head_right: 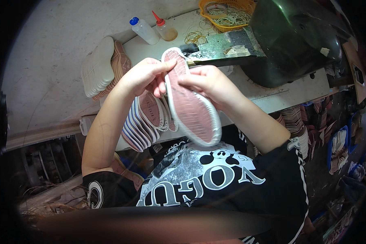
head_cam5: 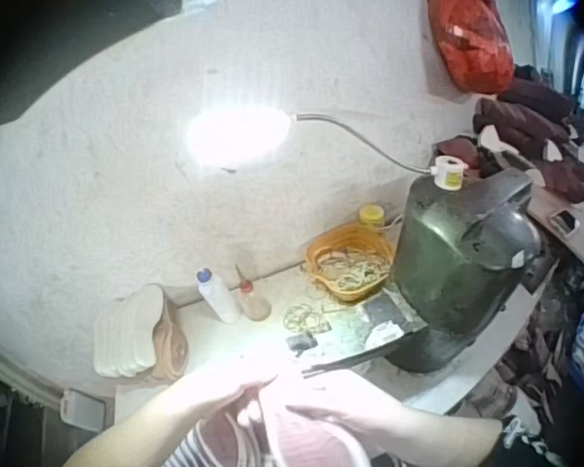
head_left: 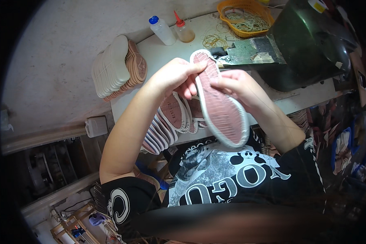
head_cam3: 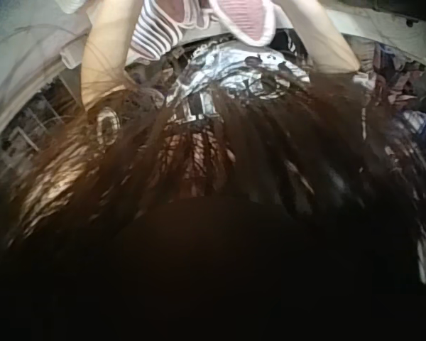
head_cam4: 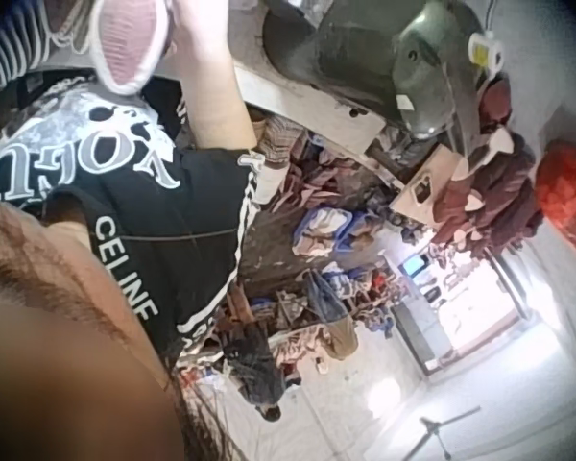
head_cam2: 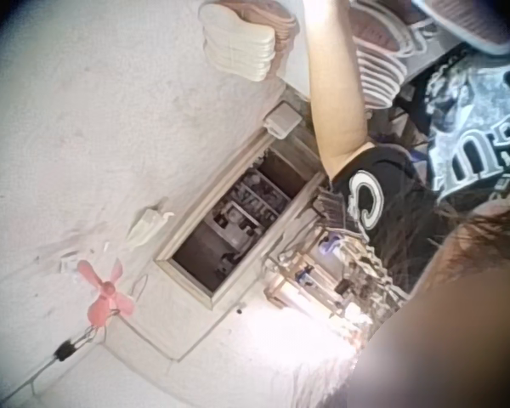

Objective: Inspecting and sorting various shoe insoles and soles on a workbench in a footwear factory.

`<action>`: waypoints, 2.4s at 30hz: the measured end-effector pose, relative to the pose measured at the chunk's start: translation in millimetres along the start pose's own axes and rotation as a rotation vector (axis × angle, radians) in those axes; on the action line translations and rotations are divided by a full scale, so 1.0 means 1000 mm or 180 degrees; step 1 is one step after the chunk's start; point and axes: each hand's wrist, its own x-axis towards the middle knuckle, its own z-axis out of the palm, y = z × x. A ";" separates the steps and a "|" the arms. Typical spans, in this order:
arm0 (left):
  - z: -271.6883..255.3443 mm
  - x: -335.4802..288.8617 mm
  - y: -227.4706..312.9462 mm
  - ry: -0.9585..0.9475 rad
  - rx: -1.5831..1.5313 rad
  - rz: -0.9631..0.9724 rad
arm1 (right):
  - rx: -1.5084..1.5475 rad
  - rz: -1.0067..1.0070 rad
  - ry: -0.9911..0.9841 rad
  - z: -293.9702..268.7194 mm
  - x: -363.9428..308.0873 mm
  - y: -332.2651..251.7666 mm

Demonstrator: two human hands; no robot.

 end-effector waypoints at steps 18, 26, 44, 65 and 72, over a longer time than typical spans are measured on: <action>-0.036 0.059 -0.006 0.1412 0.0032 0.1175 | 0.0675 -0.0563 0.0142 0.019 0.003 0.018; -0.044 -0.047 -0.112 0.1674 -0.0958 0.2109 | 0.0015 -0.0498 -0.0119 0.075 -0.026 0.038; -0.048 -0.118 -0.236 0.4185 0.1524 -0.1104 | -0.2561 -0.1276 -0.0585 0.069 -0.024 0.067; 0.073 -0.036 -0.071 0.0352 -0.2190 0.2423 | -0.0040 -0.0048 -0.1263 0.023 -0.019 0.021; 0.074 -0.022 -0.071 0.1428 -0.1316 0.2595 | -0.1910 0.0063 -0.0711 0.024 -0.015 -0.012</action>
